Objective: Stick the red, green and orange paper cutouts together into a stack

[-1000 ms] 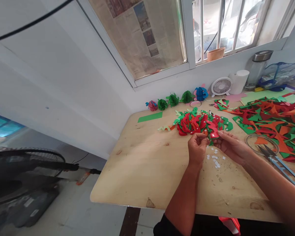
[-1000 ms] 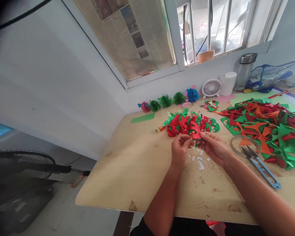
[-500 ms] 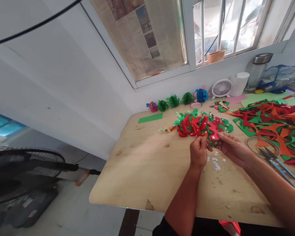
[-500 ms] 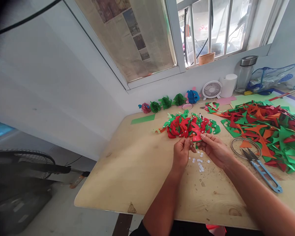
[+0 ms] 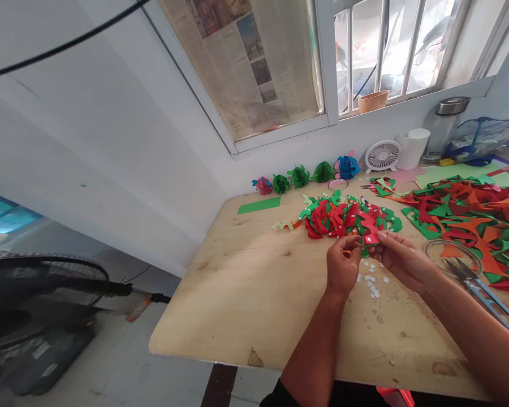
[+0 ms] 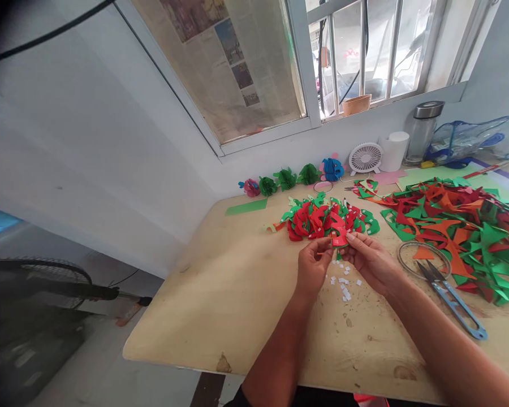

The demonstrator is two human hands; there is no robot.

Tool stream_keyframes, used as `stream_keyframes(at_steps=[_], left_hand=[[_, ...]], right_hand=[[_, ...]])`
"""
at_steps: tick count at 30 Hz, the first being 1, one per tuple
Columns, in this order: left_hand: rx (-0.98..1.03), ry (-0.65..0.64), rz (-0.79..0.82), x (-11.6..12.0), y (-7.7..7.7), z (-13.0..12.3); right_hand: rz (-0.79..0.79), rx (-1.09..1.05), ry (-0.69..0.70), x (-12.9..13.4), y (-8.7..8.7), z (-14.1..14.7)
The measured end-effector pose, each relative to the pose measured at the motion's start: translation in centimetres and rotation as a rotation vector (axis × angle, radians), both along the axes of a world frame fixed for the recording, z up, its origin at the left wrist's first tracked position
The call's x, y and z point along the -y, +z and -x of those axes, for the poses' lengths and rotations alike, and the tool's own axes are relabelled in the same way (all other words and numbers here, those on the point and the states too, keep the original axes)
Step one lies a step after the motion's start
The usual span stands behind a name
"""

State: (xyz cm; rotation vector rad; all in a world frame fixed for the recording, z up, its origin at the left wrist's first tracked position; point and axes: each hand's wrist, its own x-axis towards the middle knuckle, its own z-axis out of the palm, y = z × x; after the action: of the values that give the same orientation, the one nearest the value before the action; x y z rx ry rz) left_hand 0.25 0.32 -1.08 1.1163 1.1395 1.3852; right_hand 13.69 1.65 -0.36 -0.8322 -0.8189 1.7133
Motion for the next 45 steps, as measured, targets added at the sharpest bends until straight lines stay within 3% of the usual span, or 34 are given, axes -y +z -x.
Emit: stream_keyframes(at_steps=[4,8,22,35,45], left_hand=[[0.252,-0.022,0.05,0.0,0.7,0.0],[0.356,-0.068,0.079,0.1,1.3,0.1],[0.332,-0.018,0.028,0.2,1.4,0.0],[0.409,-0.032,0.067,0.2,1.5,0.1],[0.36,-0.148,0.001,0.7,1.6,0.0]], right_hand=[[-0.047,0.059,0.019,-0.1,-0.2,0.0],[-0.086,0.137,-0.011,-0.3,-0.4,0.0],[-0.193,0.369,-0.06,0.1,0.0,0.3],[-0.1,0.217,-0.046,-0.1,-0.1,0.1],[-0.096,0.195,-0.065,0.2,0.5,0.3]])
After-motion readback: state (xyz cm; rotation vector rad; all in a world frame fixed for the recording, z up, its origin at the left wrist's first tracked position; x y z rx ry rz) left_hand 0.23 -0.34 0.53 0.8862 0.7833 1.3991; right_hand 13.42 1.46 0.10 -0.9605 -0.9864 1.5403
